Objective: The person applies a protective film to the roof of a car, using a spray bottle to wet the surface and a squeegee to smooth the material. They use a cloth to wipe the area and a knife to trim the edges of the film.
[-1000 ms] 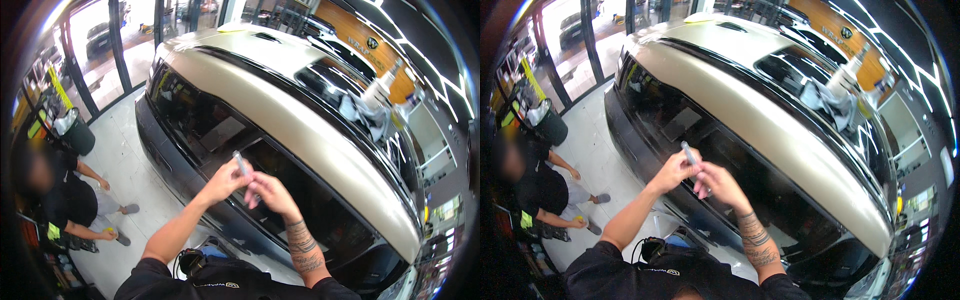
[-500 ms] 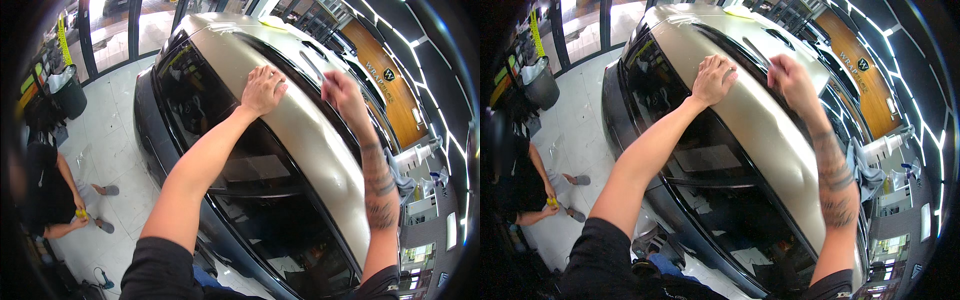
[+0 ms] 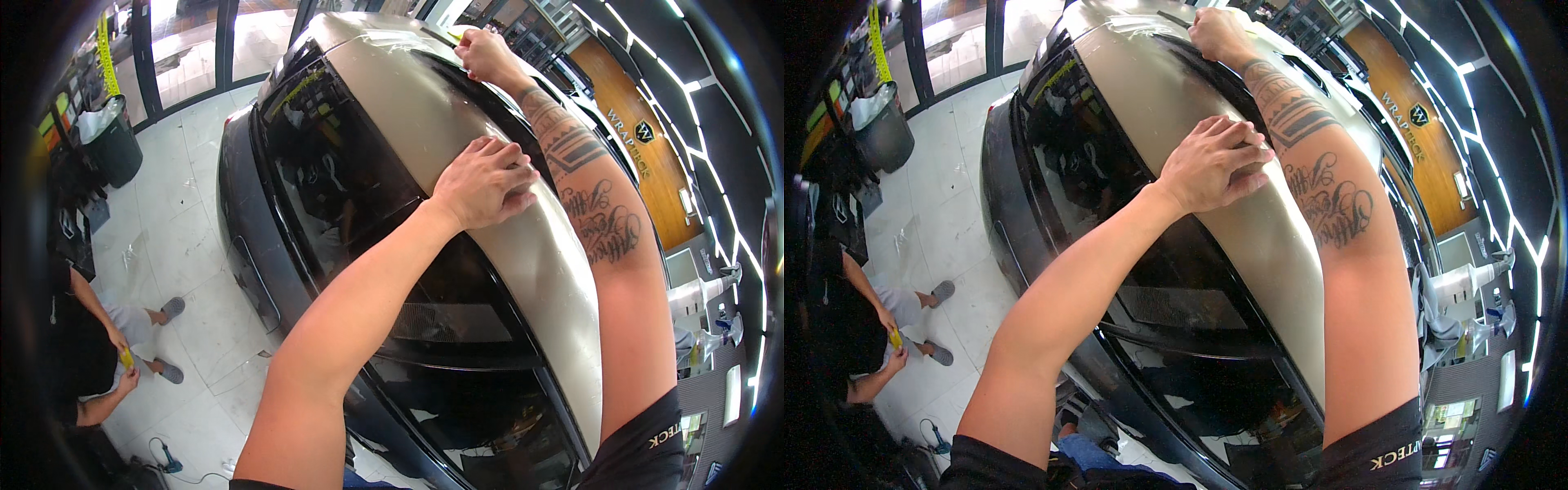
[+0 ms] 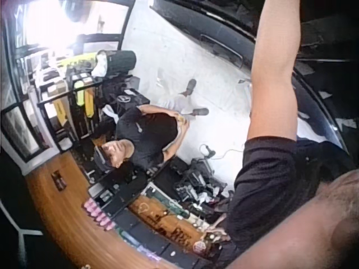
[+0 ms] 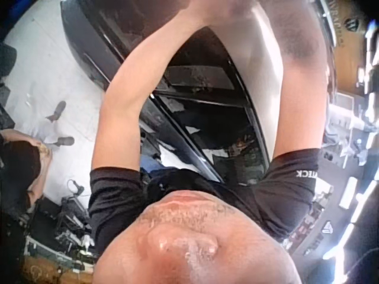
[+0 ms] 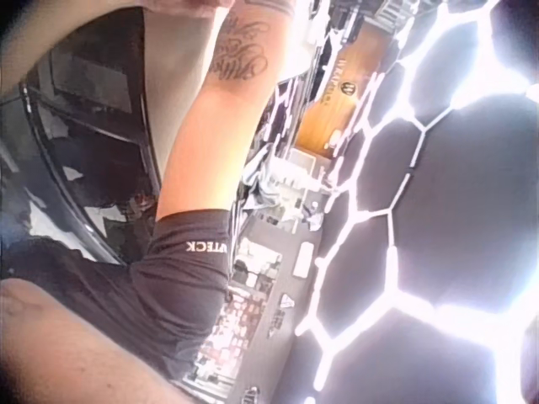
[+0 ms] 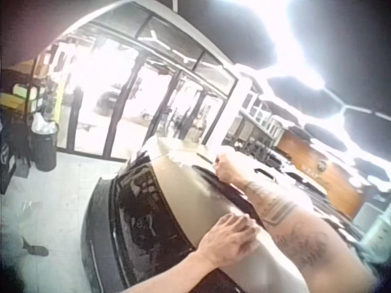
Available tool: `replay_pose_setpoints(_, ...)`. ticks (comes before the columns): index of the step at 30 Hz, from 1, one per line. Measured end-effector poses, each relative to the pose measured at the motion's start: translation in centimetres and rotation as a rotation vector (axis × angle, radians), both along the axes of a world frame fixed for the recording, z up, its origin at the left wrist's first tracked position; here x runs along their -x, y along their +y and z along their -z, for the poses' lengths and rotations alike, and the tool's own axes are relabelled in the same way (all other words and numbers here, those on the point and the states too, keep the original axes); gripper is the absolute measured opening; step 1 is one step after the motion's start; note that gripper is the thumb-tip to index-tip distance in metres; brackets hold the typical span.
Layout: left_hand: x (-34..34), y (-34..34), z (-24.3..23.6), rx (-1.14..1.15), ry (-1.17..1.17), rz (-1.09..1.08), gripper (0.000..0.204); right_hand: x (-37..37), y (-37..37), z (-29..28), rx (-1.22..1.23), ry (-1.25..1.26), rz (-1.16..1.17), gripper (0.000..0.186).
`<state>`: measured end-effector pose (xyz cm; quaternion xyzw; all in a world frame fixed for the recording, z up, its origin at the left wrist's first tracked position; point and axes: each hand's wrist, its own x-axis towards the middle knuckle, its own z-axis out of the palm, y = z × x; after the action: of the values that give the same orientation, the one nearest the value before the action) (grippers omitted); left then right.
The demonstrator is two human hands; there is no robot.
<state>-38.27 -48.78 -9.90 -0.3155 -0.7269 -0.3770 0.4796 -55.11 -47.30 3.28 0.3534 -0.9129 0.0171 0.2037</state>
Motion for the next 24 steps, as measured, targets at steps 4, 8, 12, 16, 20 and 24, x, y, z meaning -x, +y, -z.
replay_pose_setpoints(4,0.1,-0.1,0.2,-0.022,-0.003,-0.001,0.026,-0.5,-1.9,-0.3,-0.06,-0.092,0.018,0.018)
replay_pose_setpoints(8,0.0,0.0,0.1,-0.04,-0.011,0.049,0.025,-0.6,-2.6,0.2,-0.065,-0.045,0.046,0.018)
replay_pose_setpoints(12,-0.1,-0.3,0.3,-0.027,-0.044,0.028,0.026,-0.7,-3.3,0.7,-0.1,0.001,-0.018,0.015)
replay_pose_setpoints(16,0.0,0.1,0.4,-0.066,0.016,-0.006,0.028,0.9,-3.3,0.7,-0.181,0.028,0.004,0.012)
replay_pose_setpoints(20,-0.1,0.2,0.4,-0.044,-0.025,-0.008,0.028,1.2,-3.3,0.5,-0.207,-0.009,0.068,0.011)
replay_pose_setpoints(24,-0.1,-0.2,0.4,-0.021,-0.071,0.02,0.03,0.7,-3.7,0.6,-0.155,-0.06,0.07,0.012)
